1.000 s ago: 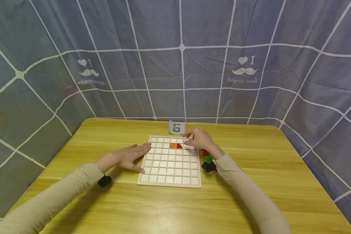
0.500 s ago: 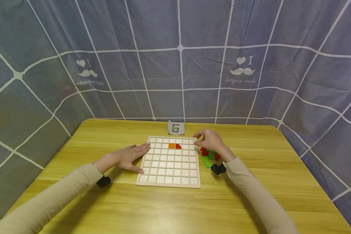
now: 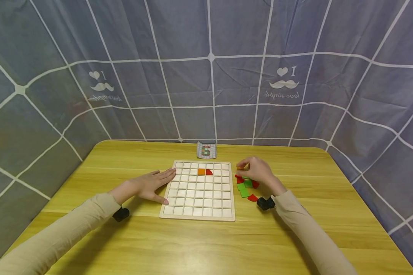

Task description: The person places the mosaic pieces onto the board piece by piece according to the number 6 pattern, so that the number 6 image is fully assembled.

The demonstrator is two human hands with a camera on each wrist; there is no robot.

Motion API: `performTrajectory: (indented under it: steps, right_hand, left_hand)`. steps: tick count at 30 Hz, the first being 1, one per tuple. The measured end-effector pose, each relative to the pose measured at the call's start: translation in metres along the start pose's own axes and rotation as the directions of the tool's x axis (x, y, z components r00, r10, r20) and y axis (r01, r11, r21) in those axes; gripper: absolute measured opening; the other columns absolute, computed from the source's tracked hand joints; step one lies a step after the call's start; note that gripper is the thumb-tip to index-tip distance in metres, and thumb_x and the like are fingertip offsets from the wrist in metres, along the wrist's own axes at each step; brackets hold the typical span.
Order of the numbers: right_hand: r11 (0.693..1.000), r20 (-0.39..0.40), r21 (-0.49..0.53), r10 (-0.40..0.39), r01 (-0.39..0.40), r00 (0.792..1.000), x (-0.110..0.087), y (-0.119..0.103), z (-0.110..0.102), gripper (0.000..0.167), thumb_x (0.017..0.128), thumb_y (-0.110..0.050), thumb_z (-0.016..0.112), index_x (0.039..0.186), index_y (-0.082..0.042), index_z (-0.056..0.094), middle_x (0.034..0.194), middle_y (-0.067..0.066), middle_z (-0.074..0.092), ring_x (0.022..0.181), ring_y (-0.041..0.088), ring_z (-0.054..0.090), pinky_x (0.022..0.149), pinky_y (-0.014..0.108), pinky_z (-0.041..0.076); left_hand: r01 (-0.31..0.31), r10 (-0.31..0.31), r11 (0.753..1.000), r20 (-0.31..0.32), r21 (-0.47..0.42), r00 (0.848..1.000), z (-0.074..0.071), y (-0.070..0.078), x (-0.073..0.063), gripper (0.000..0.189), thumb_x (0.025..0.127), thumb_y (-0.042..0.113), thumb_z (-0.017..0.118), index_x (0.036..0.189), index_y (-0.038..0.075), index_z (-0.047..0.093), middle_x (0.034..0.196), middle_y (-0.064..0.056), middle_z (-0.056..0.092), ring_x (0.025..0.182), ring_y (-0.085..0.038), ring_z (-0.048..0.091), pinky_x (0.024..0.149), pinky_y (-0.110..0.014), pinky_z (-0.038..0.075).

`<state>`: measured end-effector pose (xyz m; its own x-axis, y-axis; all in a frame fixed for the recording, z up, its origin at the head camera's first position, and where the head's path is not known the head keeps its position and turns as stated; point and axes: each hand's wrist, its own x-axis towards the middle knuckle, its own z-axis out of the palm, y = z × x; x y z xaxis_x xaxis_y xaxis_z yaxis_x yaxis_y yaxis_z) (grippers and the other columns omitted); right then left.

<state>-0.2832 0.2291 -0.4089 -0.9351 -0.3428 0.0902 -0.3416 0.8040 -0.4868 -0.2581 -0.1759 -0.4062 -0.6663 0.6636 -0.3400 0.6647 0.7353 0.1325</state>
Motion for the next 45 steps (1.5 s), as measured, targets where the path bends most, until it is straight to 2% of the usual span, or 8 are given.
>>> performTrajectory:
  steps: [6, 9, 19, 31, 38, 45]
  right_hand:
    - [1.000, 0.007, -0.003, 0.029, -0.029, 1.000, -0.003, 0.008, 0.001, 0.030, 0.080, -0.030, 0.078, 0.103, -0.011, 0.075, 0.104, 0.008, 0.074, 0.093, 0.024, 0.068, 0.082, 0.045, 0.053]
    - [0.999, 0.018, 0.002, 0.042, -0.042, 0.999, -0.002, 0.010, 0.001, 0.029, 0.081, -0.031, 0.077, 0.103, -0.012, 0.076, 0.106, 0.009, 0.073, 0.094, 0.025, 0.068, 0.082, 0.045, 0.053]
    - [1.000, 0.045, 0.006, 0.020, -0.020, 0.999, -0.003, 0.013, 0.002, 0.026, 0.081, -0.027, 0.076, 0.100, -0.009, 0.076, 0.101, 0.008, 0.074, 0.088, 0.020, 0.065, 0.076, 0.038, 0.053]
    - [1.000, 0.037, 0.007, 0.021, -0.021, 0.999, 0.000, 0.015, 0.007, 0.028, 0.081, -0.029, 0.077, 0.101, -0.009, 0.076, 0.102, 0.009, 0.074, 0.090, 0.021, 0.065, 0.079, 0.040, 0.053]
    - [0.999, 0.024, -0.010, -0.049, 0.049, 0.999, 0.002, 0.015, 0.009, 0.027, 0.079, -0.026, 0.077, 0.099, -0.008, 0.077, 0.096, 0.007, 0.074, 0.078, 0.015, 0.058, 0.066, 0.029, 0.046]
    - [0.999, 0.067, -0.035, 0.011, -0.008, 0.998, 0.005, 0.014, 0.009, 0.027, 0.079, -0.025, 0.076, 0.101, -0.011, 0.076, 0.100, 0.006, 0.074, 0.085, 0.017, 0.059, 0.073, 0.032, 0.048]
  left_hand:
    - [-0.001, 0.001, 1.000, 0.000, -0.002, 1.000, 0.001, -0.001, 0.000, 0.107, 0.083, 0.069, 0.055, 0.155, 0.007, 0.006, 0.163, -0.010, 0.000, 0.151, -0.025, 0.006, 0.121, -0.053, 0.013]
    - [-0.001, 0.001, 1.000, -0.001, -0.004, 1.000, 0.001, -0.002, 0.000, 0.107, 0.083, 0.069, 0.055, 0.155, 0.007, 0.006, 0.163, -0.010, 0.000, 0.151, -0.026, 0.006, 0.121, -0.053, 0.013]
    - [-0.001, 0.001, 1.000, 0.001, -0.008, 1.000, 0.001, -0.002, -0.001, 0.107, 0.083, 0.070, 0.054, 0.155, 0.008, 0.006, 0.163, -0.010, -0.001, 0.151, -0.025, 0.005, 0.121, -0.053, 0.012]
    - [0.001, -0.001, 1.000, 0.008, -0.006, 1.000, 0.001, -0.002, 0.001, 0.107, 0.083, 0.069, 0.055, 0.155, 0.008, 0.005, 0.163, -0.010, -0.001, 0.151, -0.026, 0.005, 0.121, -0.053, 0.012]
    - [-0.001, 0.001, 1.000, 0.000, -0.008, 1.000, 0.001, -0.002, 0.000, 0.107, 0.083, 0.069, 0.055, 0.155, 0.007, 0.006, 0.163, -0.011, 0.000, 0.151, -0.026, 0.006, 0.120, -0.053, 0.013]
    - [-0.003, 0.003, 1.000, -0.001, 0.006, 1.000, 0.001, -0.003, 0.000, 0.107, 0.083, 0.069, 0.055, 0.155, 0.008, 0.006, 0.163, -0.010, -0.001, 0.151, -0.026, 0.005, 0.121, -0.053, 0.012]
